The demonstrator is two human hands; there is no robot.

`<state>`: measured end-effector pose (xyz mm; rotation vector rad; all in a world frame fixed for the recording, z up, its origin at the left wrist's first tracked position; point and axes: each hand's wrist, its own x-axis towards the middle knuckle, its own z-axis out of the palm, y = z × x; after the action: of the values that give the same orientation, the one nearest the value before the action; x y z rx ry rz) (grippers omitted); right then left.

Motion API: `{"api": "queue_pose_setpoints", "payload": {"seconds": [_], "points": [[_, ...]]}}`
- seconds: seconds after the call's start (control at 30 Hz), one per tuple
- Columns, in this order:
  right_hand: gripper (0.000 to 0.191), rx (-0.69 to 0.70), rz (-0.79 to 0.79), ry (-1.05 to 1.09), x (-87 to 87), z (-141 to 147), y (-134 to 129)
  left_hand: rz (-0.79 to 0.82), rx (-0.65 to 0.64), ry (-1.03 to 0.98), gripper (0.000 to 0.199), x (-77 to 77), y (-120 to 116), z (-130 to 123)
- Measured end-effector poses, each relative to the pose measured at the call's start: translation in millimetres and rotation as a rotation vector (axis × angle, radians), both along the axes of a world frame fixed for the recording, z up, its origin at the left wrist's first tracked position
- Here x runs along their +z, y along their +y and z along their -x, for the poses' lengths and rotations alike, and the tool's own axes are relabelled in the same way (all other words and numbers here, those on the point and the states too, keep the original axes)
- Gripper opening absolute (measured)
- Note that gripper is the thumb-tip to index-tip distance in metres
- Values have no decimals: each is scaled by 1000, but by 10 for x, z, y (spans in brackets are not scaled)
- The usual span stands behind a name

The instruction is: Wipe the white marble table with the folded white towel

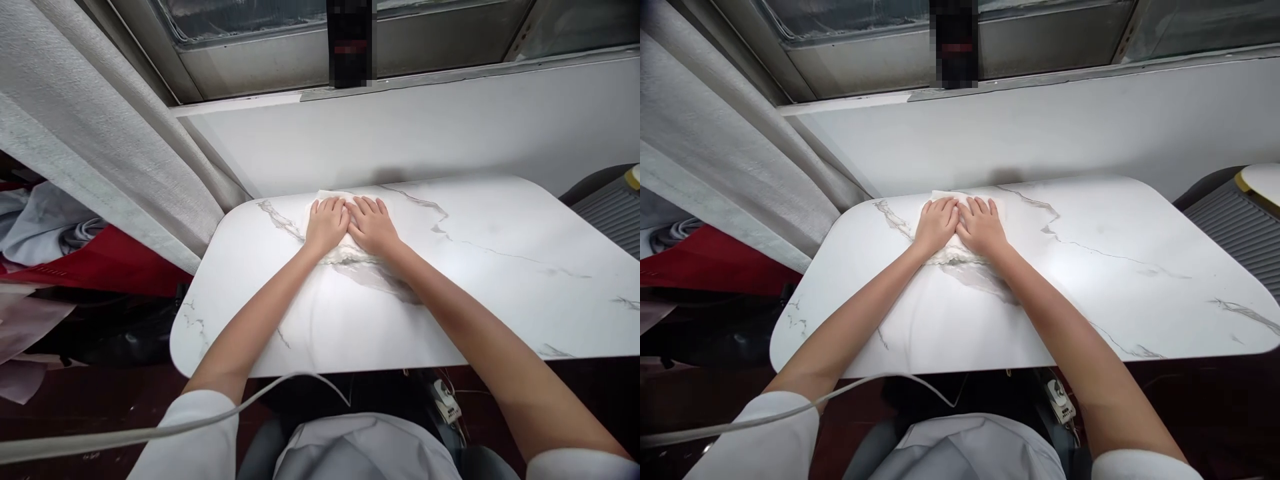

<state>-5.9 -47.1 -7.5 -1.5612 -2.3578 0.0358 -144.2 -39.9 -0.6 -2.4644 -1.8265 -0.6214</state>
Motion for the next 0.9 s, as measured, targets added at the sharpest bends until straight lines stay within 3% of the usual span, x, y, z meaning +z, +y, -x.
{"api": "queue_pose_setpoints", "payload": {"seconds": [0.4,0.53,0.7,0.9], "points": [[57,191,-101,-55,-45,-213,-1256,3,15,108,50,17,-1463,-59],[58,248,-100,-39,-35,-351,-1635,-1,-14,132,52,22,-1854,-141],[62,272,-116,-10,-21,-552,-1861,-20,-64,136,54,-5,-2051,-293],[63,282,-148,-45,-63,-812,-1786,45,-118,132,56,13,-1894,-547]]}}
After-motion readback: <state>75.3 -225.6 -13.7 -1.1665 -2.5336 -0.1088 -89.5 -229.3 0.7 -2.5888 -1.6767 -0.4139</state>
